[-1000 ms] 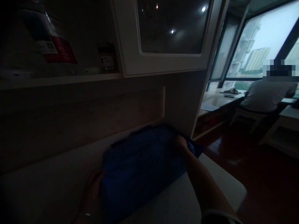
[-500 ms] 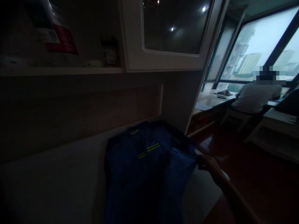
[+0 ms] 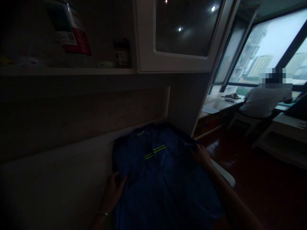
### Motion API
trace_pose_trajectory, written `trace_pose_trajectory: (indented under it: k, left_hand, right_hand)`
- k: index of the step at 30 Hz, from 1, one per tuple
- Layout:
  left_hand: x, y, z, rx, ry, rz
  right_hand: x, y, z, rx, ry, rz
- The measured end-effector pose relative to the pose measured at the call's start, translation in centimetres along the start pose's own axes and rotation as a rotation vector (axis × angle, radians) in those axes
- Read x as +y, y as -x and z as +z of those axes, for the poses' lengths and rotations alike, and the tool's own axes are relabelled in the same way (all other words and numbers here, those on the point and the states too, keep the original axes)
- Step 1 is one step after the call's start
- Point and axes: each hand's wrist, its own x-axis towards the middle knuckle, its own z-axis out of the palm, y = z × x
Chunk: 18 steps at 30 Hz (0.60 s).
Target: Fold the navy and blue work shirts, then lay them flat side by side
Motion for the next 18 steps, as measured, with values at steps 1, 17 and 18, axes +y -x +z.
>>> trace_pose_trajectory:
  k: [1,17,18]
  left_hand:
    - [-0.3,-0.7,0.1,0.011,0.001,-0.044]
    - [-1.5,-5.7,-0.6,-0.082,0.128,-0.166]
    - [-1.6,-5.7,-0.6,-0.083,0.178,-0.177]
  right_hand:
    - [-1.7,-0.9,0.3,-0.046,0.062,-0.001]
    - [-6.4,-8.6,4.3,-0.262,0.199,-0.032]
    - [-6.4,-8.7,4.4,-0.259,0.181,-0.049]
